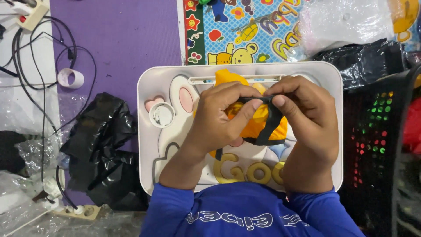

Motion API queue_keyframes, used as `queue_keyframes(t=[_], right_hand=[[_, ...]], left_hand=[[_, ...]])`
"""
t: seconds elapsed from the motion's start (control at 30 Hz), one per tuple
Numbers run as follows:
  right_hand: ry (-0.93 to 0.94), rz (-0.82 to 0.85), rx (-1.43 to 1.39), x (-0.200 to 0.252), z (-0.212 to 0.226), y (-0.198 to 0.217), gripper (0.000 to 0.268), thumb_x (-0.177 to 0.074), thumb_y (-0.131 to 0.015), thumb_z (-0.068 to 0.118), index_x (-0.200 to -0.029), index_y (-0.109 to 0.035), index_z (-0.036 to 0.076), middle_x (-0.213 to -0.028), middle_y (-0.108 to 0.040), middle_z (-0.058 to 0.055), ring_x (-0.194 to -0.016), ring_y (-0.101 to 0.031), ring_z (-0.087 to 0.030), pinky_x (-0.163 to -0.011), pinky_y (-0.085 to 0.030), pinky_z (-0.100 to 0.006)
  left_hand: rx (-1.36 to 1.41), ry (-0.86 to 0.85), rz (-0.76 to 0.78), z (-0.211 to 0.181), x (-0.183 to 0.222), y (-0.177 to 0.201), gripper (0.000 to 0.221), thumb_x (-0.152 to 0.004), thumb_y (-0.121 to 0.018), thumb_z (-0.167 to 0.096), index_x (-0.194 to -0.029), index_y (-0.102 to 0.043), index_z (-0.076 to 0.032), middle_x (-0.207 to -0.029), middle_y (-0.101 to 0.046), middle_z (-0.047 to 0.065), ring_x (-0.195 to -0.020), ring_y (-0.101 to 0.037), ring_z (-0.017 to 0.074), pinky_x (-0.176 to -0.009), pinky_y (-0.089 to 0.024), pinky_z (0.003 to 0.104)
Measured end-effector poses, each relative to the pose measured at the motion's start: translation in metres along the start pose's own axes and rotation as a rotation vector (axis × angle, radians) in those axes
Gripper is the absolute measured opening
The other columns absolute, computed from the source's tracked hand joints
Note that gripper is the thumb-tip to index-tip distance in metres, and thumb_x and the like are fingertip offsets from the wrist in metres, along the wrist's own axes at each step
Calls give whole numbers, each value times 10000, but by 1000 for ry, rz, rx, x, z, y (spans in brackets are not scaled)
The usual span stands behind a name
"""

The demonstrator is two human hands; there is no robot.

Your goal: Trimming excess threads from a yellow fabric item with an elastic band using scissors and inspecting its quality.

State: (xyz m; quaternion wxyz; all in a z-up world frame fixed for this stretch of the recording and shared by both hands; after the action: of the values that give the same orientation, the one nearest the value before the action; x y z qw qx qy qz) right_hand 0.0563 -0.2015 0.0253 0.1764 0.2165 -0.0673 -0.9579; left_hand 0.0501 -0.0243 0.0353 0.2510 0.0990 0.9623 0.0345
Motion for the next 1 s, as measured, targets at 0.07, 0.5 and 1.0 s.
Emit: queue_keyframes(t=[0.07, 0.5, 1.0], right_hand=[[21, -69, -37, 0, 6, -4, 181, -999, -543, -29, -1119, -619, -141, -838, -638, -229, -739, -669, -260, -723, -581, -365], [259, -243, 454, 6, 17, 10, 141, -950, -768, -142, -1003, -650, -85, -948, -675, -242, -871, -654, -342, -830, -504, -416], [712, -512, 553, 23, 5, 19, 254, -837, -749, -233, -859, -592, -34, -924, -587, -328, -773, -701, -402, -721, -676, -530]], left_hand=[[44, 57, -6, 6, 1, 0, 111, -973, -661, -100, -1021, -750, -54, -753, -656, 64, -702, -646, 170, -688, -555, 313], [-209, -46, 52, -17, -4, 12, 127, -935, -738, 38, -1029, -671, -13, -1003, -711, 124, -962, -707, 263, -908, -584, 352], [-491, -458, -268, -41, 2, 36, 231, -828, -602, 254, -752, -496, 63, -878, -536, 209, -897, -676, 374, -797, -613, 430]])
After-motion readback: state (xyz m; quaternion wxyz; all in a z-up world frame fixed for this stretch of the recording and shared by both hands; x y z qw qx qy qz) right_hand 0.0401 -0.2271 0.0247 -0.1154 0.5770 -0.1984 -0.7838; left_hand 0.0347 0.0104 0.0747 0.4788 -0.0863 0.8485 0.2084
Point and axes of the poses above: each hand's wrist, its own x-axis away from the middle knuckle, its own y-axis out of the back of the hand, z = x × y, the point moved 5 cm from there along -x, towards the middle knuckle
